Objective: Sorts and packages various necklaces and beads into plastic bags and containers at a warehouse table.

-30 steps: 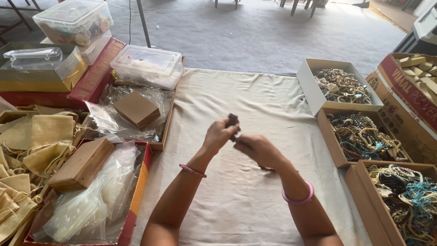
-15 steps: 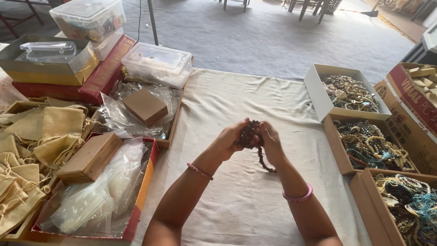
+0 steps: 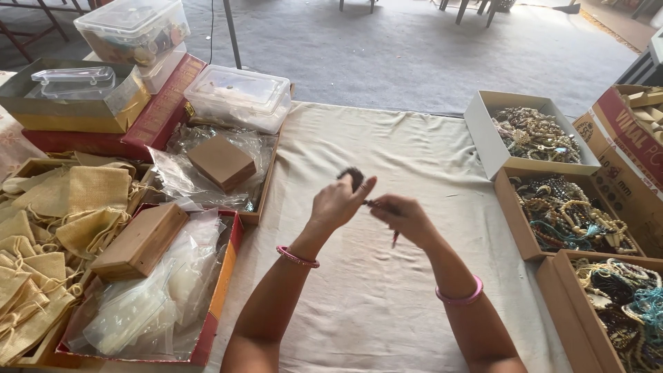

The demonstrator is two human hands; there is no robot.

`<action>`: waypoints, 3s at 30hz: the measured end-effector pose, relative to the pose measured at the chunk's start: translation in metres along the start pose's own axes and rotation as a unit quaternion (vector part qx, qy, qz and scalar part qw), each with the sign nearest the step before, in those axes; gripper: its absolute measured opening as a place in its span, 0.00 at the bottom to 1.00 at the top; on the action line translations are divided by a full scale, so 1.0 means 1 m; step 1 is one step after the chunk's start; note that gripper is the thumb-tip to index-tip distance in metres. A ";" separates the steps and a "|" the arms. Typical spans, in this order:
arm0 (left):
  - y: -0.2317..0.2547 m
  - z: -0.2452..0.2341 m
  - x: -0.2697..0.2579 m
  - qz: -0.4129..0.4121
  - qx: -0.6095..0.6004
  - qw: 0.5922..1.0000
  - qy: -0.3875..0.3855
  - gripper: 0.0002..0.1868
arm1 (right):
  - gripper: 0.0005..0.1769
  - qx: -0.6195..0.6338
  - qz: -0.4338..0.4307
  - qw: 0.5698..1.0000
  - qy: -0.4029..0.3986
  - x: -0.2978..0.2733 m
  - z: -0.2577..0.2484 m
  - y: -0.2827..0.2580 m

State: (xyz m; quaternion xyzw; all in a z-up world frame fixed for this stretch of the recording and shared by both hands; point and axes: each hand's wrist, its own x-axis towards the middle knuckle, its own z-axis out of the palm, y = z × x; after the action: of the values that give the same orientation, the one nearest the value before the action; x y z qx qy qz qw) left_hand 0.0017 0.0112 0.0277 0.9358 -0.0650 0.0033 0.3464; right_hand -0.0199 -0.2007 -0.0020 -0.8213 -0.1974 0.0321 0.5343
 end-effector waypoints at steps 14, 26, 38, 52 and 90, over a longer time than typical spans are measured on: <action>0.009 0.031 -0.011 -0.030 -0.552 0.818 -0.159 0.27 | 0.04 0.493 -0.054 0.865 0.075 0.022 0.028 0.056; -0.002 0.022 0.004 0.034 -0.240 0.970 0.027 0.21 | 0.06 0.141 -0.149 0.955 0.216 0.018 0.059 0.087; 0.005 0.043 -0.010 0.057 -0.339 0.935 -0.089 0.19 | 0.34 0.566 0.027 0.824 0.016 0.007 0.054 0.040; 0.016 0.082 -0.034 0.192 0.169 0.950 0.180 0.22 | 0.38 0.635 0.156 0.752 0.082 0.003 0.074 0.072; -0.076 -0.154 0.063 0.090 0.078 0.935 0.335 0.07 | 0.40 0.597 0.117 0.782 0.136 0.000 0.070 0.048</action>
State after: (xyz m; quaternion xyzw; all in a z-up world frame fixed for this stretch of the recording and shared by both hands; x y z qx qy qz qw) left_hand 0.0795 0.1611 0.0988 0.8947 -0.0282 0.3529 0.2726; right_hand -0.0241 -0.1569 -0.0745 -0.3501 0.0334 0.0938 0.9314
